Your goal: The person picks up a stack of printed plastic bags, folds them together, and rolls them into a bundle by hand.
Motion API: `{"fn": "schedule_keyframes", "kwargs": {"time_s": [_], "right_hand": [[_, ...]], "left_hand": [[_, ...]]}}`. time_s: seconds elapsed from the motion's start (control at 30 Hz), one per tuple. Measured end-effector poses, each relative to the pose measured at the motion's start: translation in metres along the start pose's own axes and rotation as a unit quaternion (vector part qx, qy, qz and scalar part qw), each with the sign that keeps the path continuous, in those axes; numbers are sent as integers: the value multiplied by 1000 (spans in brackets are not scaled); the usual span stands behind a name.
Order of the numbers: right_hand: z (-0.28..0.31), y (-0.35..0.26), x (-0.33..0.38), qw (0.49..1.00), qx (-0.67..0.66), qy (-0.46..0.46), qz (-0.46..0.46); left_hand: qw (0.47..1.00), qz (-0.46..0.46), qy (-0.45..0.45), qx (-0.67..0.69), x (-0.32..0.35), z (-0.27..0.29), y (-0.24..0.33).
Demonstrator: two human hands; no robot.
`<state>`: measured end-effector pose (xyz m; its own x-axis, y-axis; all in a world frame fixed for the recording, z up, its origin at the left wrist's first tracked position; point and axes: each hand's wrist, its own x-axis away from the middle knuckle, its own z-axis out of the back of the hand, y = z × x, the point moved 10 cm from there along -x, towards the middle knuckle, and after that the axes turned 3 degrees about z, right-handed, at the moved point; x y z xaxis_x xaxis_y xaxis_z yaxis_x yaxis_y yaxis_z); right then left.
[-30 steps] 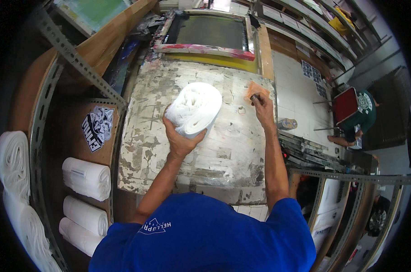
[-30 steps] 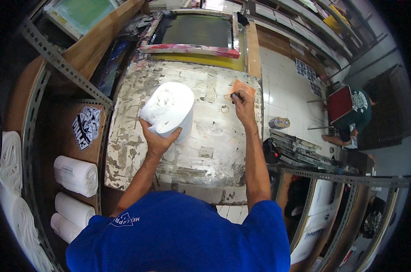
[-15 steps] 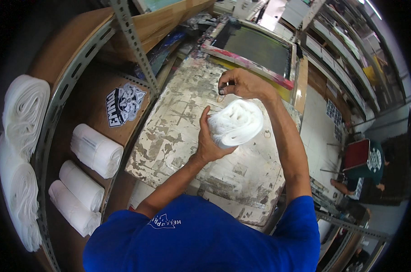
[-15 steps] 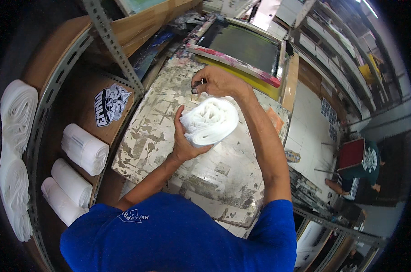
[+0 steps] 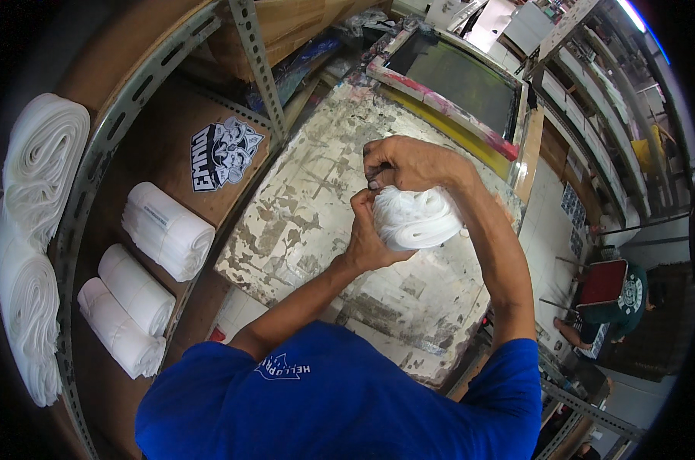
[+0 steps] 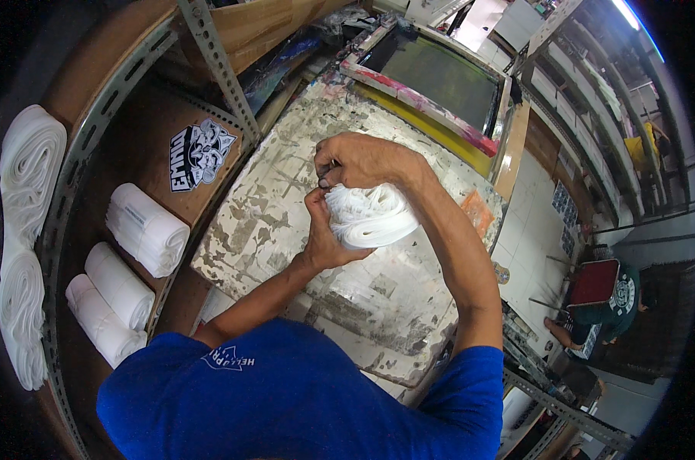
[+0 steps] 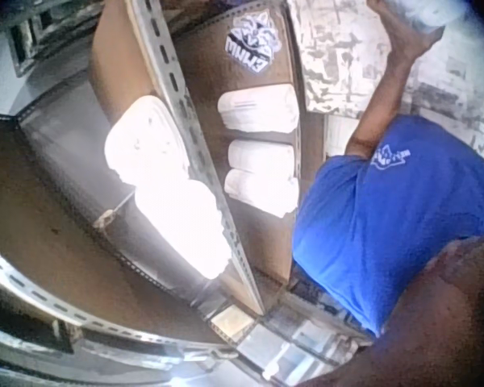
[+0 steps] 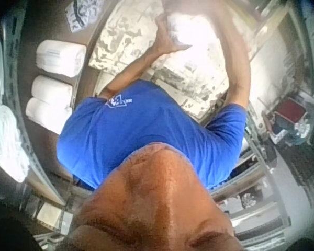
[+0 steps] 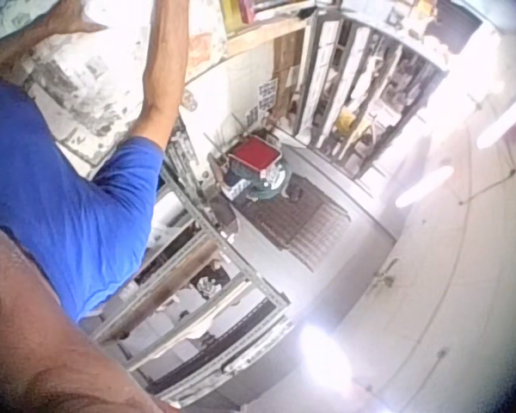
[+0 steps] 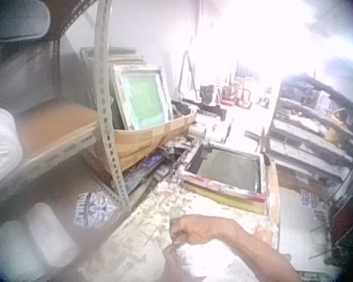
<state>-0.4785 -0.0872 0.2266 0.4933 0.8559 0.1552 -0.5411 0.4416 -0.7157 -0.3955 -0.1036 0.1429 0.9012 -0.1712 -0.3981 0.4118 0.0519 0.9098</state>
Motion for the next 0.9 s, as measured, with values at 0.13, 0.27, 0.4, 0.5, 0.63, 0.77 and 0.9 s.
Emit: {"fn": "schedule_keyframes", "kwargs": {"time_s": [0.13, 0.27, 0.4, 0.5, 0.63, 0.77, 0.9], "right_hand": [[3, 26, 7, 966, -253, 59, 7], [33, 71, 40, 880, -425, 213, -3], [65, 71, 94, 740, -557, 376, -4], [74, 32, 104, 841, -481, 228, 92], [24, -42, 100, 966, -244, 77, 47], [-55, -120, 95, 994, 61, -53, 67], [-87, -101, 113, 960, 267, -20, -82]], "left_hand": [[1000, 0, 2, 17, 1, -1, -7], [1000, -16, 9, 10, -1, 1, -3], [1000, -27, 8, 12, -4, 3, 1], [999, -36, -1, 11, -5, 1, 4], [1000, -9, 2, 10, -3, 5, -6], [999, -31, 22, 4, -5, 9, 3], [999, -22, 17, 21, -5, 2, 3]]}}
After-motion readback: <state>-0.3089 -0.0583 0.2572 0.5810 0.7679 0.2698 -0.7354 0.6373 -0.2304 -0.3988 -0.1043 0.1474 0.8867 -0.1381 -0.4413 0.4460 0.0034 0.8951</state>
